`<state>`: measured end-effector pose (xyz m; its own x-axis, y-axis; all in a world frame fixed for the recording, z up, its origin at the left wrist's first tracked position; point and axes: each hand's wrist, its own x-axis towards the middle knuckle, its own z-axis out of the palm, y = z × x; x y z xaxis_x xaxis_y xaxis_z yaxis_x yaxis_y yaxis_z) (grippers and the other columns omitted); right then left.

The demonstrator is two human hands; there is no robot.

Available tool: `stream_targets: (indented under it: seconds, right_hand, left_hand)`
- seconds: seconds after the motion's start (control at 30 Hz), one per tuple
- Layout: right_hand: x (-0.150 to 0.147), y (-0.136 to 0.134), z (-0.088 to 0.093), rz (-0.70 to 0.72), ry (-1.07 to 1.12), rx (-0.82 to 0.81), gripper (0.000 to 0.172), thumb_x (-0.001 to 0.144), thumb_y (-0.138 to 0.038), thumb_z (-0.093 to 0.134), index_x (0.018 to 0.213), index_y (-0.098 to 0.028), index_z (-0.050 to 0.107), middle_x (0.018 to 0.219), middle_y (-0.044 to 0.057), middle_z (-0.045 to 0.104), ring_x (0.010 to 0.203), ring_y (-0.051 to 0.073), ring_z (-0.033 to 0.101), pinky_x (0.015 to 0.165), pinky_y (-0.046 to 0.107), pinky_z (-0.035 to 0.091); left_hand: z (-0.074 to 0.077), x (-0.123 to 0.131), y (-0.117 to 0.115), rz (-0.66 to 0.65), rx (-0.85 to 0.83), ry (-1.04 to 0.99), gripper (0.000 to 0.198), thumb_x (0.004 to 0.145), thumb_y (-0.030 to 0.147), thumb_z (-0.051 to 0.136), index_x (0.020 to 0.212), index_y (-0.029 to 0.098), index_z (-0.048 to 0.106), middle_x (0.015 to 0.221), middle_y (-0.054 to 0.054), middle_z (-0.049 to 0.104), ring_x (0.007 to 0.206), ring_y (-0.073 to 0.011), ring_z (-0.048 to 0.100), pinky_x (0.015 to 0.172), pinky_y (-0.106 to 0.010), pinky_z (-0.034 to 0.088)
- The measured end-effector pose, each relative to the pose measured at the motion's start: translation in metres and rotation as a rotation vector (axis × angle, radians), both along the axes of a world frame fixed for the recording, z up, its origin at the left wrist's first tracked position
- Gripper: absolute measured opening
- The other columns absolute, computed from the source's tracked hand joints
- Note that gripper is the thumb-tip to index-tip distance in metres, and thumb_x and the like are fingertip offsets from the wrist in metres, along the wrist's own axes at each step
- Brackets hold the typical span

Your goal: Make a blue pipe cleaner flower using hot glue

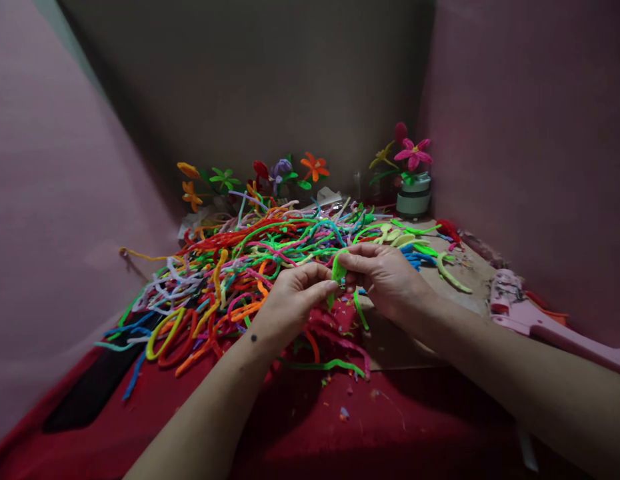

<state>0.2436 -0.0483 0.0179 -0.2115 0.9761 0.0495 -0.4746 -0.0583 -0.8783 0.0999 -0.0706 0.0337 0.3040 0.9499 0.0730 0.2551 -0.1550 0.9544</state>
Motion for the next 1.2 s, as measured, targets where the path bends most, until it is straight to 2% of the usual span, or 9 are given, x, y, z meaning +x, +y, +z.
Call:
stream_targets:
  seconds: [0.27,0.43,0.53,0.67,0.77,0.9,1.07,1.2]
  right_hand:
    - [0.0,0.001,-0.003,0.011,-0.015,-0.01,0.015,0.058,-0.022,0.073,0.06,-0.014,0.061,0.049,-0.002,0.058,0.041,0.007,0.049,0.041,0.021,0.038]
    - [0.001,-0.001,-0.002,0.01,-0.01,-0.015,0.015,0.059,-0.022,0.074,0.06,-0.014,0.061,0.049,-0.003,0.056,0.042,0.007,0.048,0.04,0.021,0.037]
    - [0.0,-0.001,-0.002,-0.003,-0.019,0.014,0.014,0.061,-0.023,0.072,0.061,-0.015,0.061,0.05,-0.003,0.055,0.042,0.007,0.047,0.041,0.021,0.037]
    - [-0.001,-0.002,-0.003,0.002,-0.016,0.065,0.014,0.062,-0.024,0.073,0.063,-0.016,0.062,0.053,-0.003,0.058,0.045,0.008,0.049,0.047,0.024,0.039]
    - [-0.001,-0.003,-0.002,0.028,-0.021,0.073,0.014,0.06,-0.025,0.074,0.063,-0.016,0.064,0.053,-0.002,0.058,0.047,0.008,0.048,0.047,0.024,0.037]
    - [0.0,-0.004,0.0,0.009,-0.032,0.05,0.014,0.058,-0.025,0.074,0.058,-0.015,0.064,0.049,-0.003,0.054,0.044,0.007,0.042,0.045,0.024,0.032]
    - [0.0,-0.001,-0.003,0.094,0.05,0.013,0.013,0.06,-0.024,0.073,0.06,-0.016,0.063,0.05,-0.003,0.055,0.046,0.008,0.045,0.05,0.024,0.035]
    - [-0.001,-0.002,-0.002,0.211,0.043,0.087,0.013,0.064,-0.027,0.071,0.067,-0.016,0.064,0.056,-0.002,0.056,0.051,0.009,0.047,0.052,0.025,0.035]
  left_hand:
    - [0.006,-0.005,0.0,0.013,0.139,0.209,0.012,0.07,0.021,0.06,0.06,0.015,0.059,0.055,0.002,0.054,0.054,-0.0099,0.046,0.055,-0.023,0.036]
    - [0.006,-0.008,0.0,-0.013,0.147,0.219,0.015,0.072,0.021,0.058,0.059,0.015,0.057,0.055,0.002,0.055,0.054,-0.0098,0.048,0.056,-0.022,0.038]
    - [0.006,-0.007,0.0,-0.024,0.125,0.192,0.016,0.073,0.023,0.059,0.06,0.015,0.057,0.056,0.002,0.054,0.054,-0.0097,0.048,0.055,-0.022,0.037]
    - [0.003,-0.005,0.001,-0.056,0.087,0.056,0.018,0.078,0.032,0.055,0.072,0.015,0.059,0.066,0.0,0.058,0.061,-0.0118,0.051,0.059,-0.024,0.039]
    - [0.001,-0.005,0.002,-0.019,0.107,0.038,0.021,0.079,0.03,0.054,0.066,0.015,0.058,0.063,-0.001,0.058,0.062,-0.0122,0.05,0.062,-0.025,0.038]
    - [0.003,-0.005,0.001,-0.014,0.093,0.061,0.021,0.078,0.027,0.055,0.061,0.015,0.056,0.057,0.001,0.056,0.056,-0.0109,0.048,0.057,-0.024,0.036]
    - [0.001,-0.002,0.0,-0.025,0.11,0.043,0.022,0.077,0.026,0.057,0.058,0.015,0.055,0.055,0.002,0.054,0.054,-0.0099,0.046,0.056,-0.023,0.036]
    - [-0.006,0.0,0.001,-0.008,0.134,-0.12,0.02,0.08,0.029,0.054,0.066,0.015,0.058,0.065,0.0,0.058,0.061,-0.0118,0.051,0.063,-0.025,0.041]
